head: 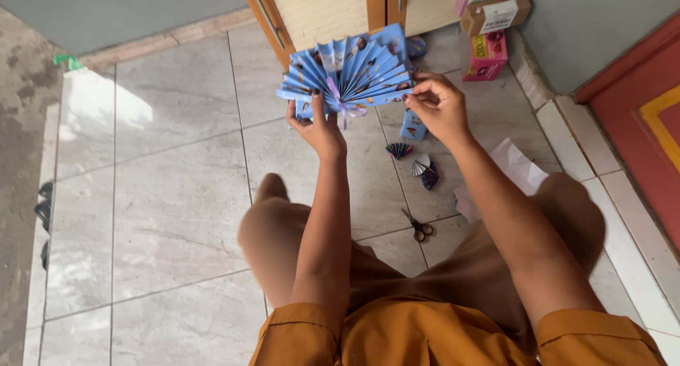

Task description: The person assembles a blue paper fan by folding a sheet into an accordion shape, securing it with a purple ribbon, and attaching a handle. They then trim the ribbon with scissors and place the finished fan on the floor.

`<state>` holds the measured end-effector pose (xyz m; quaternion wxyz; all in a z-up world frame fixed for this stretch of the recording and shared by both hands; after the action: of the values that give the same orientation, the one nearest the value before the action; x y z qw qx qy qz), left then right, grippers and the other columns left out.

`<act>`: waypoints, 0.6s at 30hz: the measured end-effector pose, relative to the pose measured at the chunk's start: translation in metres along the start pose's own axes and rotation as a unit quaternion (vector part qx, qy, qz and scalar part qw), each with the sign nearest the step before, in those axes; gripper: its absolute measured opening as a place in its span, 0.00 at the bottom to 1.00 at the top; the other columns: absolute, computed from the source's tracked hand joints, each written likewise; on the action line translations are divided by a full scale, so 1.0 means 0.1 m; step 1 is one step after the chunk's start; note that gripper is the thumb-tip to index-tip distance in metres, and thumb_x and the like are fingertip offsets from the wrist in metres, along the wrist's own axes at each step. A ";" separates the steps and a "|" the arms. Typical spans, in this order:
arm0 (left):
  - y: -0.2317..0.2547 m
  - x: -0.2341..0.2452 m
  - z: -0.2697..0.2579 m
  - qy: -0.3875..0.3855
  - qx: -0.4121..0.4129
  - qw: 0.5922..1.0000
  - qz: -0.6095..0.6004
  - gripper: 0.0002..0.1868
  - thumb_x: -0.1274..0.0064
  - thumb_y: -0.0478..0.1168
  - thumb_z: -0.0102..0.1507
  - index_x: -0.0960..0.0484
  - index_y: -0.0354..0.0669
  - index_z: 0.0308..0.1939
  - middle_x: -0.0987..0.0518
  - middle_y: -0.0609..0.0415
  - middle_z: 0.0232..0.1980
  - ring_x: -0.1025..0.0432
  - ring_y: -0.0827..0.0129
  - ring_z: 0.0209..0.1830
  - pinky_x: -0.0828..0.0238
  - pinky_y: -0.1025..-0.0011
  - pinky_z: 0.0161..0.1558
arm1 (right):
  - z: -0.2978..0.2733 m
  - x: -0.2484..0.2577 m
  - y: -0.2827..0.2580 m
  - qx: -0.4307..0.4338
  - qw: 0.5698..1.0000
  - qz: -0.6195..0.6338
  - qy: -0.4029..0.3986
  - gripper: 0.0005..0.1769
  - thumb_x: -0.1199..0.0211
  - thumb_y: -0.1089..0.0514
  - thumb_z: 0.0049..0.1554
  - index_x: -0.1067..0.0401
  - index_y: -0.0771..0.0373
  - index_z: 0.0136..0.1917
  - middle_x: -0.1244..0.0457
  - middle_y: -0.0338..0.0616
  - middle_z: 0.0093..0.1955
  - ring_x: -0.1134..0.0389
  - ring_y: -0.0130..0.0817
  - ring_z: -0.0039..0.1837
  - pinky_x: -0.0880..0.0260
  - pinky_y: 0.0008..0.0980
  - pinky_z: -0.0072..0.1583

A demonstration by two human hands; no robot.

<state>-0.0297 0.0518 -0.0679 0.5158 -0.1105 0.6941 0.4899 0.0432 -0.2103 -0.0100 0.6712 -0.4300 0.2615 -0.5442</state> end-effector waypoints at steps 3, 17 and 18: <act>-0.17 0.54 0.05 0.020 -0.002 1.000 -0.001 0.33 0.39 0.34 0.64 0.41 0.49 0.67 0.31 0.51 0.62 0.30 0.67 0.56 0.23 0.62 0.50 | -0.17 -0.23 0.45 -0.029 0.999 0.011 -0.018 0.06 0.31 0.69 0.59 0.27 0.70 0.48 0.36 0.47 0.66 0.28 0.28 0.57 0.25 0.26 0.58; -0.88 3.18 -0.51 0.209 0.135 0.959 0.134 0.36 0.37 0.37 0.61 0.39 0.57 0.68 0.28 0.57 0.61 0.30 0.66 0.55 0.26 0.62 0.45 | -1.97 -0.90 2.35 -0.237 0.965 -0.066 -0.094 0.08 0.27 0.61 0.54 0.24 0.67 0.44 0.33 0.45 0.65 0.26 0.30 0.52 0.24 0.29 0.54; -0.90 3.27 -0.55 0.219 0.147 0.952 0.154 0.36 0.36 0.38 0.61 0.38 0.57 0.68 0.28 0.57 0.60 0.30 0.67 0.55 0.26 0.62 0.45 | -2.06 -0.92 2.42 -0.251 0.962 -0.059 -0.093 0.08 0.28 0.61 0.54 0.24 0.66 0.44 0.33 0.45 0.65 0.26 0.29 0.52 0.24 0.29 0.54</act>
<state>-0.1484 0.0787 -0.3889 0.2799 -0.0298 0.8630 0.4196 -0.0280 -0.1734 -0.3310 0.5297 -0.6482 0.3006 -0.4570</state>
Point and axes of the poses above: each hand's wrist, its own z-axis towards the middle knuckle, its own x-axis out of the back of the hand, y = z × x, the point moved 7 cm from there along z, towards the middle knuckle
